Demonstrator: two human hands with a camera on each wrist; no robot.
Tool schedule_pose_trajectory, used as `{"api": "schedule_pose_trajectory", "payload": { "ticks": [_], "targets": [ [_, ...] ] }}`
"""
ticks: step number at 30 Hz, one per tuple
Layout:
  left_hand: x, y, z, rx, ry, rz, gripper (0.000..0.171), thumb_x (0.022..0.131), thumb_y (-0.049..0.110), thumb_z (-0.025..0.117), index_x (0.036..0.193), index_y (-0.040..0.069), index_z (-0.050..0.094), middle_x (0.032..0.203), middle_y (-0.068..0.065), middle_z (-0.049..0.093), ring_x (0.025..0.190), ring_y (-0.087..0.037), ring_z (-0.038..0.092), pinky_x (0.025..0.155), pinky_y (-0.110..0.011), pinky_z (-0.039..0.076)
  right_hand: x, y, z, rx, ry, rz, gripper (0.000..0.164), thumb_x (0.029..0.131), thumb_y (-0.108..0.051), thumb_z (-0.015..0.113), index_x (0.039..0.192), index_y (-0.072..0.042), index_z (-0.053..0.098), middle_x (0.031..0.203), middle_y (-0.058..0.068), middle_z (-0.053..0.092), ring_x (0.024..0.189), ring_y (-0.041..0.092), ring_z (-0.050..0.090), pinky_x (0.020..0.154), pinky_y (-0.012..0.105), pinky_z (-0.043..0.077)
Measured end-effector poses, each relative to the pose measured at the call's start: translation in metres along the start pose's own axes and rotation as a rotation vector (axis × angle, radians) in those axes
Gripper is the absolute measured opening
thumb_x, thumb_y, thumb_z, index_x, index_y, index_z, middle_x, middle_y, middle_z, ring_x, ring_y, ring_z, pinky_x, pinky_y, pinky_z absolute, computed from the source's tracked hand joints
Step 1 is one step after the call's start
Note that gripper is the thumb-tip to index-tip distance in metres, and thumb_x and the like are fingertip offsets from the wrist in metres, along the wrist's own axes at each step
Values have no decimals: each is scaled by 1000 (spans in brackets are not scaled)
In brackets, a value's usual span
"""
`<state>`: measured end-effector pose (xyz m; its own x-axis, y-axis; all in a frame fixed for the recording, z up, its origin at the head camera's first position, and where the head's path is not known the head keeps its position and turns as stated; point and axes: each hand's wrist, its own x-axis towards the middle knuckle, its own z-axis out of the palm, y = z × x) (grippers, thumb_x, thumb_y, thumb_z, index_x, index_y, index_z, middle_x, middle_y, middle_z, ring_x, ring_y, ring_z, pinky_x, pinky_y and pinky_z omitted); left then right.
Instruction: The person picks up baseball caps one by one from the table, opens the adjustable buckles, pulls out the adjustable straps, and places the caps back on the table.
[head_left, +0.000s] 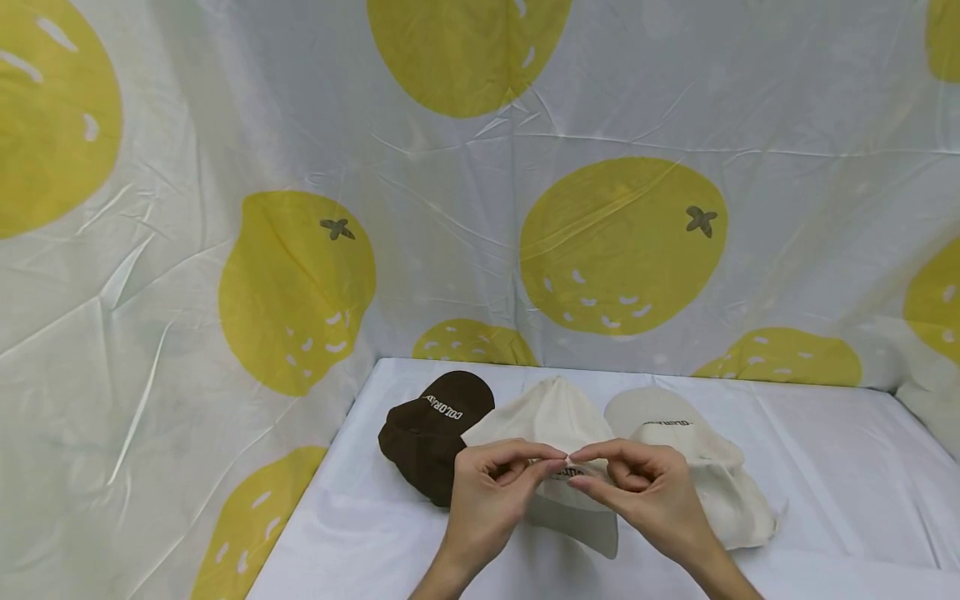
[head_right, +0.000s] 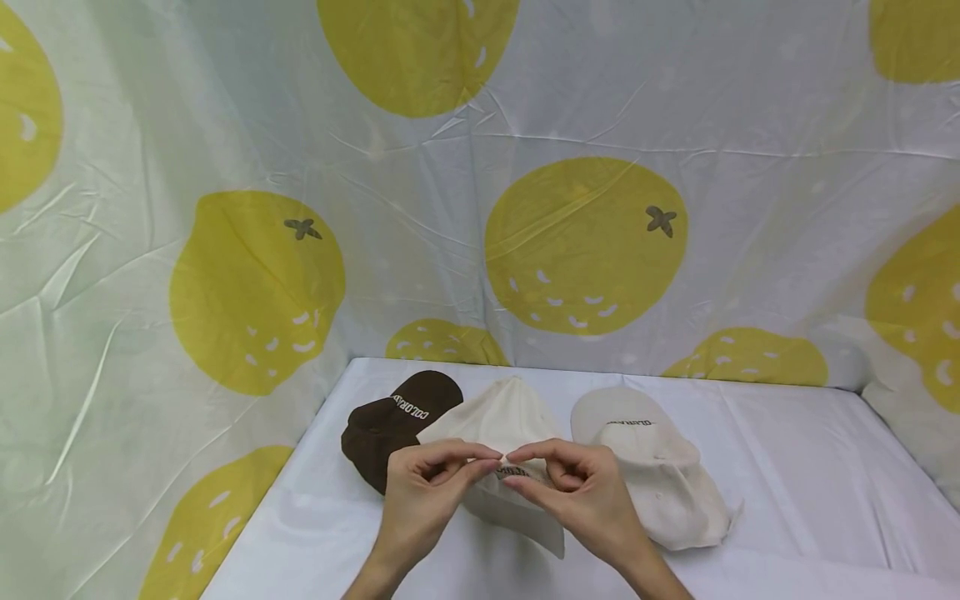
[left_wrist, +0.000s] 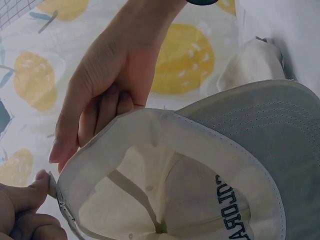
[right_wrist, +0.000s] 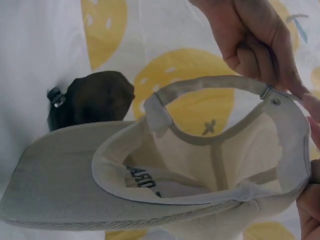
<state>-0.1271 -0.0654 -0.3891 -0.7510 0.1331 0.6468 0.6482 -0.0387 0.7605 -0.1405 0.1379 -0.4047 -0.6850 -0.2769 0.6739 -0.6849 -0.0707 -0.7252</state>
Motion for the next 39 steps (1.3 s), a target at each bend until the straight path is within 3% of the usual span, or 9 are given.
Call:
{"api": "schedule_pose_trajectory", "payload": {
  "ticks": [2, 7, 12, 18, 24, 27, 34, 39],
  "targets": [
    [0, 1, -1, 2, 14, -9, 5, 89, 1, 78, 93, 1, 80, 56, -12, 61, 49, -3, 20, 42, -16, 21, 0, 2, 0, -3, 5, -30, 39, 74, 22, 79, 105, -2, 78, 56, -1, 19, 48, 13, 14, 38, 19, 26],
    [2, 3, -5, -19, 22, -44, 5, 89, 3, 79, 93, 0, 79, 46, -9, 41, 48, -5, 20, 42, -17, 21, 0, 8, 0, -71, 61, -72, 37, 72, 21, 80, 99, -5, 81, 53, -3, 22, 47, 11, 15, 40, 17, 27],
    [2, 5, -7, -32, 14, -96, 7, 89, 5, 80, 94, -1, 80, 47, -12, 44, 49, -3, 21, 42, -19, 20, 0, 14, -2, -98, 95, -108, 37, 73, 23, 79, 97, -5, 81, 54, -4, 27, 50, 9, 17, 42, 19, 26],
    [2, 5, -6, -47, -45, -123, 9, 88, 6, 81, 95, 0, 80, 49, -7, 28, 51, -2, 19, 44, -20, 24, 0, 14, -2, -136, 94, -100, 39, 72, 24, 78, 95, -7, 80, 51, -4, 28, 47, 10, 16, 43, 18, 25],
    [1, 5, -5, -30, -80, -173, 19, 88, 9, 82, 103, -3, 79, 51, -8, 27, 53, 1, 20, 59, -15, 49, 0, 11, -1, -168, 83, -75, 37, 74, 22, 79, 93, -10, 80, 50, -3, 26, 45, 13, 17, 43, 18, 26],
    [1, 5, -5, -19, -83, -206, 23, 88, 10, 82, 107, -3, 79, 51, -9, 26, 54, 3, 20, 67, -16, 54, 1, 11, -1, -152, 75, -93, 38, 74, 23, 78, 94, -10, 80, 50, -3, 27, 45, 12, 17, 43, 16, 26],
    [1, 3, -6, -16, -112, -119, 13, 90, 9, 80, 97, -2, 80, 49, -10, 39, 55, 5, 24, 60, -18, 53, 1, 11, 0, -146, 62, -93, 38, 75, 23, 77, 94, -10, 80, 50, -3, 25, 45, 13, 16, 44, 15, 26],
    [1, 3, -8, 5, -117, -135, 11, 89, 11, 81, 94, 2, 80, 50, -7, 31, 55, 4, 23, 62, -17, 52, 1, 12, 0, -150, 52, -89, 38, 76, 23, 77, 94, -10, 80, 50, -3, 25, 45, 13, 16, 44, 18, 28]
  ]
}}
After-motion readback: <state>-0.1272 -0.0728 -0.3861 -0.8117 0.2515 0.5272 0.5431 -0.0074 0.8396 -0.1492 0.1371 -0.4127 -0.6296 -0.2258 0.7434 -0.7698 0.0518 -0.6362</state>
